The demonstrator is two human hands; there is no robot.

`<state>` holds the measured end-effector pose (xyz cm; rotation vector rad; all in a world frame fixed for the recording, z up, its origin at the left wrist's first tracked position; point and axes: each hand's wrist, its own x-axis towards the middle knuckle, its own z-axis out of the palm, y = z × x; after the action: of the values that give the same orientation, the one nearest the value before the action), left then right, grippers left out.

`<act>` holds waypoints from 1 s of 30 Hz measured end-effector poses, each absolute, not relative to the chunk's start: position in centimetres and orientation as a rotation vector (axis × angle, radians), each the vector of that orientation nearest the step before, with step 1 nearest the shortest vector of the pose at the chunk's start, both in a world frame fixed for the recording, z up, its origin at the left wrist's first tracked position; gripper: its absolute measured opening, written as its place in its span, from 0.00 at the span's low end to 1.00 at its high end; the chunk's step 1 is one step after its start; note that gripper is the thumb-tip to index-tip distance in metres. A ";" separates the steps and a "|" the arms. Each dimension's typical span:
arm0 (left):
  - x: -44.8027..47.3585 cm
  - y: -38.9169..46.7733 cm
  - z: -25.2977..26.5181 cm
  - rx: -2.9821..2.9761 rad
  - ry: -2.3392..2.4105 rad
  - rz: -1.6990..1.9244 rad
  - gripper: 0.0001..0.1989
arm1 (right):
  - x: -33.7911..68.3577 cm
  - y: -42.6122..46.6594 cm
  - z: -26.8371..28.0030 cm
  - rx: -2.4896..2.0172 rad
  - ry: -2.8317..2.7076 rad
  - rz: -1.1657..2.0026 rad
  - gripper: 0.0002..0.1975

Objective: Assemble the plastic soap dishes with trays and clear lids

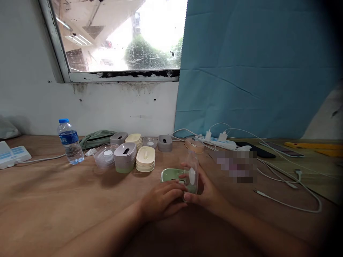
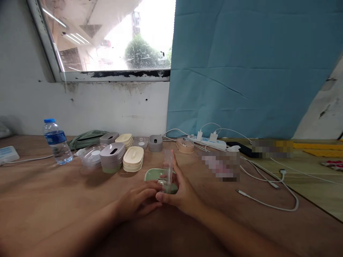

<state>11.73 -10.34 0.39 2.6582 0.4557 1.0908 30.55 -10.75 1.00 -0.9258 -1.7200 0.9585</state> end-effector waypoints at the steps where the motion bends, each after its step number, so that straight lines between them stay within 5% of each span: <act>1: 11.5 -10.1 0.5 2.624 0.485 1.147 0.12 | 31.0 -10.4 1.3 -0.952 -1.777 0.841 0.48; 8: 10.0 -7.8 -0.1 2.167 0.940 1.300 0.22 | 34.0 -7.6 1.9 -1.073 -2.062 0.370 0.41; 22: 10.0 -7.0 -1.5 1.981 0.924 1.007 0.43 | 34.1 -6.5 -0.6 -1.025 -2.153 0.573 0.34; 30: 9.8 -6.9 -1.5 2.207 0.935 0.934 0.36 | 34.3 -7.0 -0.7 -1.075 -2.172 0.751 0.35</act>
<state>9.84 -6.88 -1.54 2.2070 0.9350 0.9343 34.30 -7.05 -0.65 -1.0747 -2.1715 0.7506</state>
